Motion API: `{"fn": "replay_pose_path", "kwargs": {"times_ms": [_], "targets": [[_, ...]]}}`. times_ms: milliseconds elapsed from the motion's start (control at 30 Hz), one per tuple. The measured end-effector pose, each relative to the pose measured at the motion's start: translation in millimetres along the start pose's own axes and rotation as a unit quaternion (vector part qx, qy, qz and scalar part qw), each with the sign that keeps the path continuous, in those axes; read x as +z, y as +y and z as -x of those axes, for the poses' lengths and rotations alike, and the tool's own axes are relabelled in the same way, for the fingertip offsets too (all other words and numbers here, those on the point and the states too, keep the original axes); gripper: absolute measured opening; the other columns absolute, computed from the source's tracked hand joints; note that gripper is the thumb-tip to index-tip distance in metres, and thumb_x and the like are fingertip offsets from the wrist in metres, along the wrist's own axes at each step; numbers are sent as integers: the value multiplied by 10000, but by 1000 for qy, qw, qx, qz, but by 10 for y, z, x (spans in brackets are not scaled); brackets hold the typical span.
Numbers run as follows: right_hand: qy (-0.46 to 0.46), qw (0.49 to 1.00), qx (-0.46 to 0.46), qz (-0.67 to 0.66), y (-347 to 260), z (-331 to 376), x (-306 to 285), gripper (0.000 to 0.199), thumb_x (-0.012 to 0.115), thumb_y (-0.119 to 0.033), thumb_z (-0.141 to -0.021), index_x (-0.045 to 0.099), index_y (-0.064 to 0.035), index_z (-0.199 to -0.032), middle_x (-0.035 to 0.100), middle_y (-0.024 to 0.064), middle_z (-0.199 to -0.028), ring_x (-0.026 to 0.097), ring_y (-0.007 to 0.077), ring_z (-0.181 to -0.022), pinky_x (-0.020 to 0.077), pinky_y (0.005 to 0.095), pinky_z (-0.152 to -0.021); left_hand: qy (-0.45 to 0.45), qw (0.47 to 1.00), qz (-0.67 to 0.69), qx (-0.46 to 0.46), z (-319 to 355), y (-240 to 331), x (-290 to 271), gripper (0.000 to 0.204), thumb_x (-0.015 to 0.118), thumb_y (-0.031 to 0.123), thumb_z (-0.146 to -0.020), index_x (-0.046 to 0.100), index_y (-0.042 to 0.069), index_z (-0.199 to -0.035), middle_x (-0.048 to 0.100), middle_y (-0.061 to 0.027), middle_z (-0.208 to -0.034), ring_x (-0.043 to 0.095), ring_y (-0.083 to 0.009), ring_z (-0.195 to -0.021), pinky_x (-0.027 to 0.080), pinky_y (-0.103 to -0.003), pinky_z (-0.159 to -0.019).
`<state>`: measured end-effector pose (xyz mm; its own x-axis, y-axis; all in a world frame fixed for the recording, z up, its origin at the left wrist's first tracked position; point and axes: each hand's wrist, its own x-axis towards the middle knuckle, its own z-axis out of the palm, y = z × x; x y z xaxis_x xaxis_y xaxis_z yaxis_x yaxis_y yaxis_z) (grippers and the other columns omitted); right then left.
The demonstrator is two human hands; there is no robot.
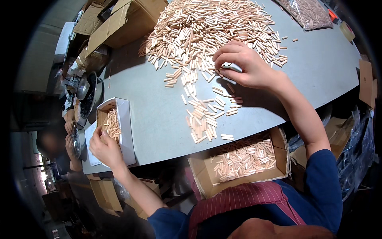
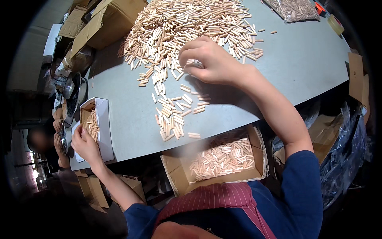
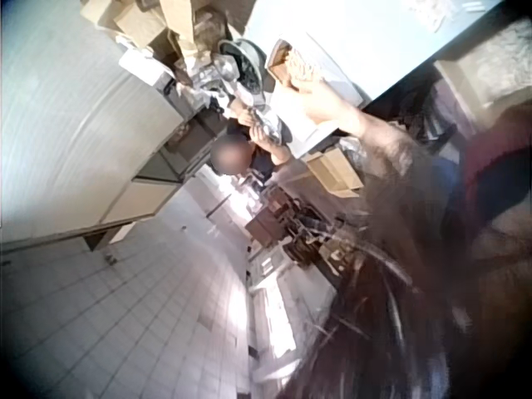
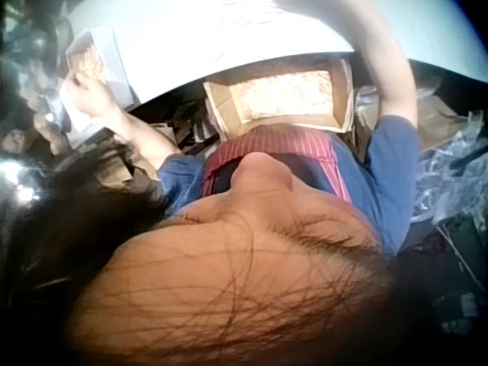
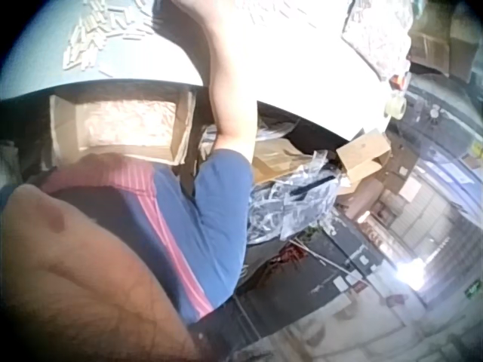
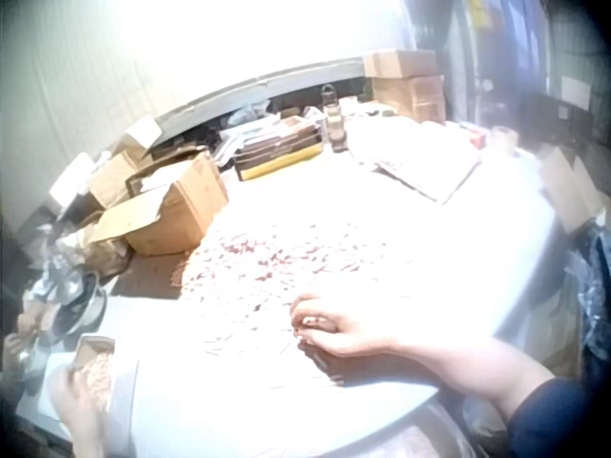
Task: The person walks to a table and opens a plastic bag containing small wooden sticks. They pour the sticks onto the table and use both hands to sort and gather them into a cardboard box.
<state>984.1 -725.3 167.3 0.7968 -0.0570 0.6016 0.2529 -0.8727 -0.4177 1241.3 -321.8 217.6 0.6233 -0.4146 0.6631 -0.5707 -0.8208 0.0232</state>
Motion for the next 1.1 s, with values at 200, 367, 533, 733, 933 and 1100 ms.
{"fn": "replay_pose_path", "kwargs": {"times_ms": [200, 367, 533, 733, 933, 1100], "targets": [[23, 999, 30, -1, 8, 47, 58, 142, 727, -60, -865, 708, -54, -1005, 703, 70, -1117, 650, 284, -1074, 497, 408, -958, -33, 980, 150, 123, 448, 758, -77, 248, 655, 43, -929, 736, 64, -1162, 641, -143, -1218, 587, -331, -1139, 458, -455, -997], [22, 999, 41, -10, 66, 59, 114, 174, 740, -62, -843, 714, -52, -1014, 702, 86, -1130, 651, 299, -1084, 507, 412, -952, -96, 893, 333, 288, 764, 1933, -111, 257, 774, 51, -837, 768, 113, -1086, 682, -74, -1072, 601, -268, -1025, 472, -404, -908], [44, 999, 30, 10, 106, 60, 105, 189, 745, -61, -810, 710, -42, -995, 699, 96, -1148, 651, 307, -1077, 508, 422, -939, -132, 879, 373, 266, 821, 2306, 45, 136, 806, 94, -818, 734, 104, -933, 644, -43, -976, 570, -261, -941, 455, -389, -847], [79, 996, 12, 34, 21, 53, 64, 157, 725, -58, -833, 697, -54, -988, 698, 84, -1163, 644, 291, -1097, 465, 434, -986, -168, 873, 388, 243, 801, 2396, 100, 128, 813, 104, -800, 725, 98, -893, 637, -52, -947, 568, -271, -935, 458, -393, -842], [82, 996, 4, 25, -10, 55, 69, 144, 724, -84, -862, 702, -48, -1000, 697, 92, -1174, 641, 281, -1119, 445, 439, -1017, -190, 861, 412, 228, 809, 2388, 82, 126, 792, 68, -794, 727, 89, -899, 650, -56, -934, 569, -273, -947, 462, -392, -856], [83, 996, 7, 23, -23, 51, 63, 156, 721, -78, -846, 705, -51, -1000, 692, 92, -1174, 634, 284, -1134, 433, 439, -1044, -182, 856, 416, 248, 794, 2407, 63, 133, 786, 50, -794, 731, 96, -907, 654, -52, -966, 569, -267, -953, 461, -391, -857]]}}
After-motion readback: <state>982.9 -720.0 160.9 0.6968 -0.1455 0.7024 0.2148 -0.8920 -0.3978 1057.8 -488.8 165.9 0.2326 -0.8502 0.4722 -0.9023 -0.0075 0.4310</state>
